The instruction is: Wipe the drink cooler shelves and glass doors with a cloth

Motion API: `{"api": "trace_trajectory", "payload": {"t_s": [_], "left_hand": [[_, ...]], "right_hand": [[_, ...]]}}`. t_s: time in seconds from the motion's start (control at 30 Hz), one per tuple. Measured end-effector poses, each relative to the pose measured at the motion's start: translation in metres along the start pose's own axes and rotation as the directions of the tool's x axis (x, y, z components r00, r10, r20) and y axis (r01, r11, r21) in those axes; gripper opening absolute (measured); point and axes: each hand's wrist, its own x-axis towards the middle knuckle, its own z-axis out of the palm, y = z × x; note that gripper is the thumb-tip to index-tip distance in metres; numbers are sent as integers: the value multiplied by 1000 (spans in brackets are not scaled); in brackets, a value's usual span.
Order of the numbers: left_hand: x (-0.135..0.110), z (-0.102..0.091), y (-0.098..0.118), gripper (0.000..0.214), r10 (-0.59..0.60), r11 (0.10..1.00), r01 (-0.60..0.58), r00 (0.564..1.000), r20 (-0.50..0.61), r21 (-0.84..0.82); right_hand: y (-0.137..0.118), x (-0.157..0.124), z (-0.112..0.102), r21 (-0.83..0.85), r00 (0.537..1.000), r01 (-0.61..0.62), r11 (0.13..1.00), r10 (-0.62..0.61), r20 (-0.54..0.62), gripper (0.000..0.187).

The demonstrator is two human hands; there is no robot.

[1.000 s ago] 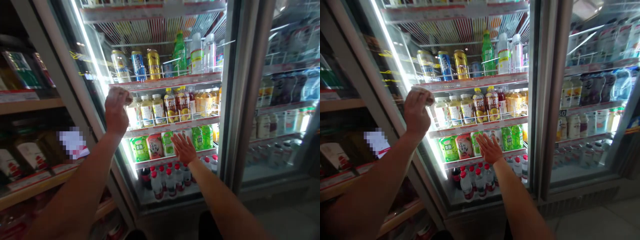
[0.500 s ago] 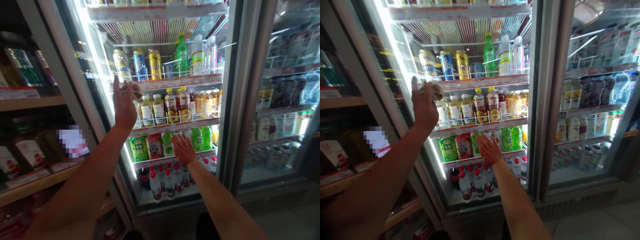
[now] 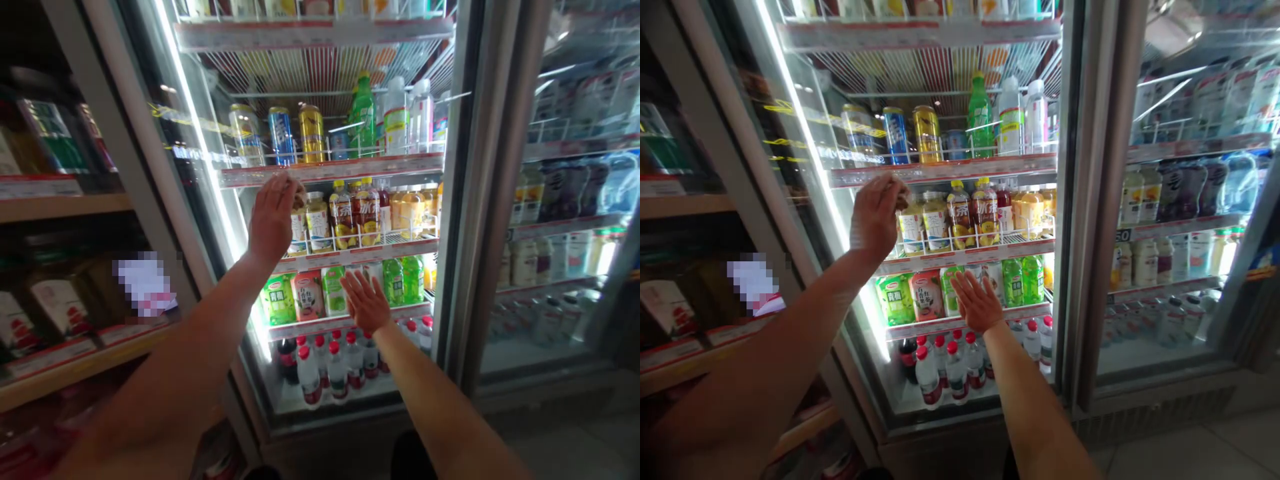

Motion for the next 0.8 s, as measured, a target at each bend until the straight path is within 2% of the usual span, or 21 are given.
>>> {"api": "trace_trajectory", "payload": {"t_s": [0.1,0.17,0.3,0.37,0.43,0.5,0.57,0.67,0.73,0.8], "left_hand": [[-4,4,6,40,143,990,-142,988,66,-16],[-2,4,5,38,184,983,-185,979,87,8],[6,10,5,37,39,999,-39,999,2,10],[1,16,14,37,49,998,-49,999,11,-28],[-8,21,26,39,154,988,-149,983,98,-50],[-15,23,35,41,257,966,-255,945,203,-40],[-13,21,33,44,267,961,-278,931,249,9],[2,16,19,43,147,983,-160,981,126,95],[8,15,12,40,95,989,-97,995,26,114],[6,14,12,37,139,986,-141,990,23,89]], "right_hand": [[0,0,1,-3,1000,0,1000,0,1,60],[0,0,0,-4,1000,3,1000,-3,-4,59],[0,1,-1,-6,1000,6,1000,-6,-15,55],[0,2,-1,-10,1000,8,1000,-8,-21,53],[0,2,-1,-16,1000,13,1000,-14,-26,52],[0,2,-1,-19,1000,15,1000,-16,-24,53],[0,1,0,-9,1000,12,1000,-12,-17,57],[0,0,1,11,1000,5,1000,-5,-16,60],[0,0,1,9,1000,3,1000,-3,-22,59],[1,1,0,3,1000,6,1000,-6,-28,56]]}}
